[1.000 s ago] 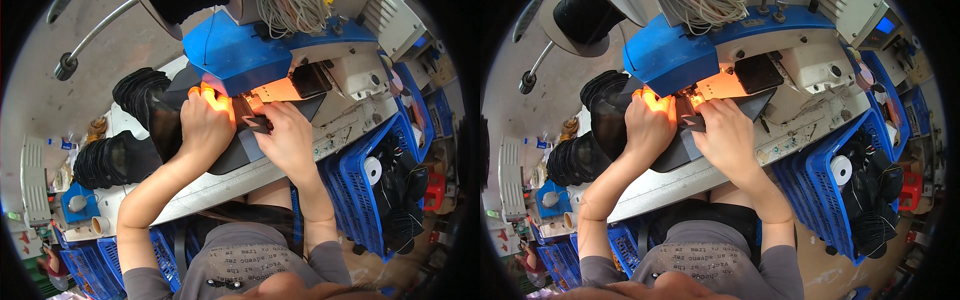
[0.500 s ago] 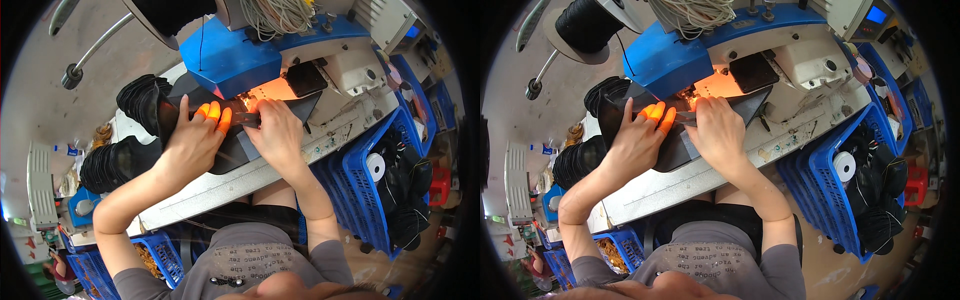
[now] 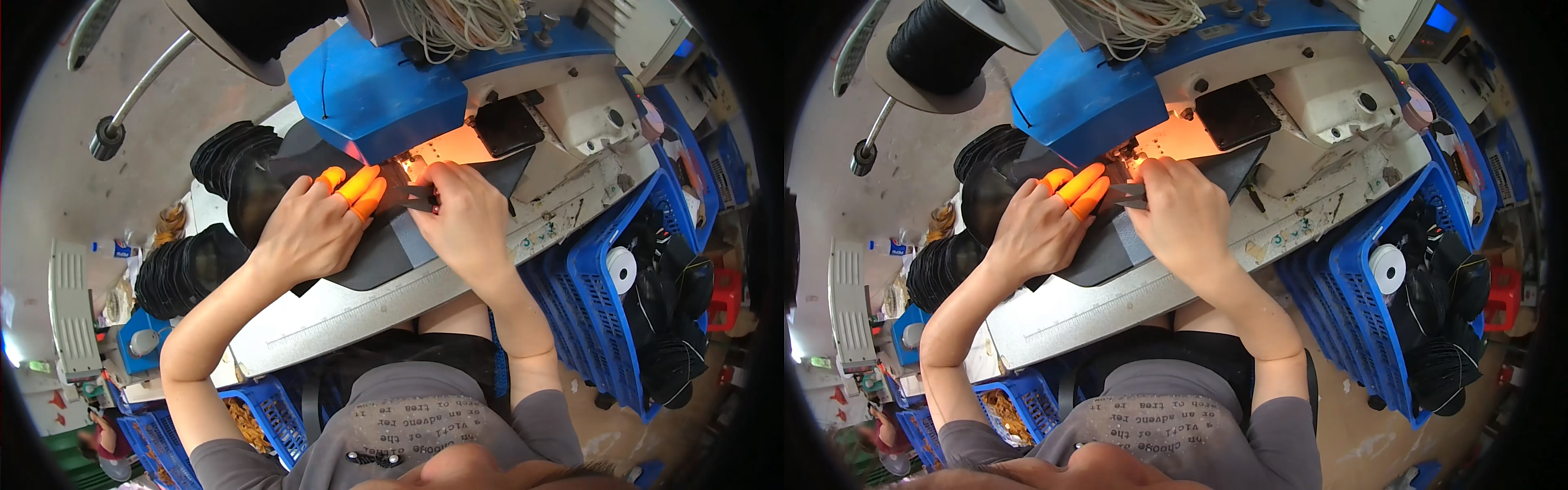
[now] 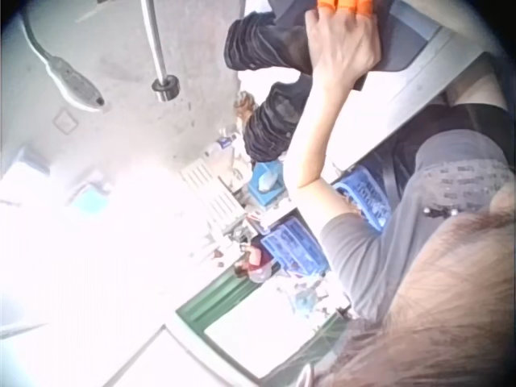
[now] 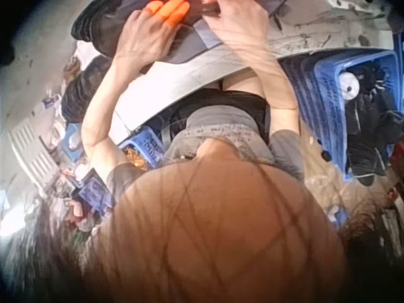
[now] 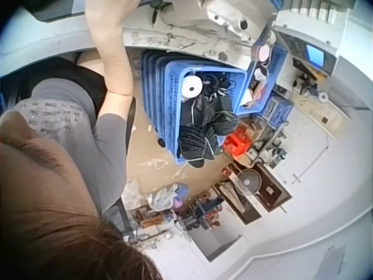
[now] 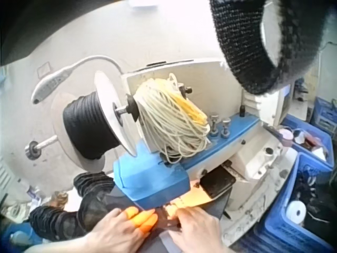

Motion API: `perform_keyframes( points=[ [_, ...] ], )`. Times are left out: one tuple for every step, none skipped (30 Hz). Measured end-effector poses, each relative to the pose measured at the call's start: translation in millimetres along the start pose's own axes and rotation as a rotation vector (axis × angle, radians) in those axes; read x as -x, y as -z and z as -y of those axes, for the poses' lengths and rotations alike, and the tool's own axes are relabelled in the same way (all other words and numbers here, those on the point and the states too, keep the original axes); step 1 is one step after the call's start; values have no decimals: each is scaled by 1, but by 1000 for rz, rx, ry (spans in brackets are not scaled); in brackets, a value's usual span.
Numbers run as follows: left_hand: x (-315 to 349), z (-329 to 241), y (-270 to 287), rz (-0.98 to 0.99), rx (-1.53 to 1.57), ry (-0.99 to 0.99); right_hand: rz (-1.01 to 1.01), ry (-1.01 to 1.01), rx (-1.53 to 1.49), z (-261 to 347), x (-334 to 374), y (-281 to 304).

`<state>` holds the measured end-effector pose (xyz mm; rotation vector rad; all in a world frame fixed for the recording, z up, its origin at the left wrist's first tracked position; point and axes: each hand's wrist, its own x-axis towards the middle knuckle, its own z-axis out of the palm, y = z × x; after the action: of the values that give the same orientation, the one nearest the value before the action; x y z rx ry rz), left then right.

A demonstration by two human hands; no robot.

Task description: The person uses a sewing machine to stitch the upper part of black boots. They guide the boot through the machine, pausing occasionally to adjust the fabric and trim threads. The person handles multiple boots from a stack on the table, feeding them into the machine one by one.

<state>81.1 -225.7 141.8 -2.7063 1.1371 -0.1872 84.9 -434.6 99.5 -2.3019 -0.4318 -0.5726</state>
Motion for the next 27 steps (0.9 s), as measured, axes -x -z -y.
perform_keyframes(
  points=[
    [-2, 1, 2, 29, -4, 6, 0, 8, -24, -3, 0, 3],
    [-3, 2, 3, 59, -7, 12, 3, -28, -65, -5, 1, 6],
    [-5, 3, 6, 110, -21, 18, 5, -64, -106, -7, 2, 9],
    [-6, 5, 5, 90, -25, 13, 9, -98, -147, -9, 4, 13],
    [-7, 7, 3, 71, -30, 10, -36, -66, -181, -10, 5, 15],
    [-6, 11, -4, -18, -25, -4, -26, -41, -188, -12, 5, 16],
    [-7, 14, -6, -60, -27, -19, -21, -19, -190, -15, 7, 17],
    [-8, 16, -8, -102, -30, -32, -15, 2, -192, -17, 7, 18],
    [-9, 17, -8, -93, -42, -38, -22, 6, -188, -17, 7, 19],
    [-9, 17, -7, -52, -52, -22, -28, 9, -189, -17, 7, 19],
    [-10, 17, -5, -11, -63, -7, -33, 13, -189, -16, 6, 18],
    [-11, 16, -4, 29, -73, 7, -49, 5, -196, -16, 6, 16],
    [-12, 14, 0, 111, -73, 43, -63, -3, -205, -16, 7, 14],
    [-13, 14, 1, 134, -67, 61, -78, -11, -213, -16, 7, 13],
    [-12, 14, 1, 158, -60, 80, -88, -9, -214, -16, 7, 11],
    [-12, 14, 0, 122, -47, 81, -100, -6, -212, -16, 7, 11],
    [-12, 15, -1, 86, -34, 81, -111, -4, -210, -16, 7, 11],
    [-11, 16, -2, 56, -40, 80, -110, -7, -216, -15, 7, 11],
    [-10, 17, -4, 24, -44, 80, -107, -9, -221, -15, 7, 11],
    [-9, 19, -7, -7, -49, 81, -104, -11, -226, -15, 6, 12],
    [-8, 20, -8, -31, -26, 95, -98, -16, -235, -14, 6, 12],
    [-10, 18, -8, -49, -47, 100, -96, -25, -240, -15, 7, 13],
    [-12, 16, -6, -67, -67, 106, -93, -33, -245, -15, 7, 13],
    [-13, 13, -4, -84, -88, 113, -94, -39, -244, -15, 7, 14],
    [-13, 10, -4, -93, -102, 137, -94, -43, -245, -15, 7, 13],
    [-14, 6, -4, -101, -117, 161, -94, -47, -246, -15, 7, 13],
    [-14, 1, -4, -110, -132, 185, -94, -39, -241, -15, 7, 13]
  ],
)
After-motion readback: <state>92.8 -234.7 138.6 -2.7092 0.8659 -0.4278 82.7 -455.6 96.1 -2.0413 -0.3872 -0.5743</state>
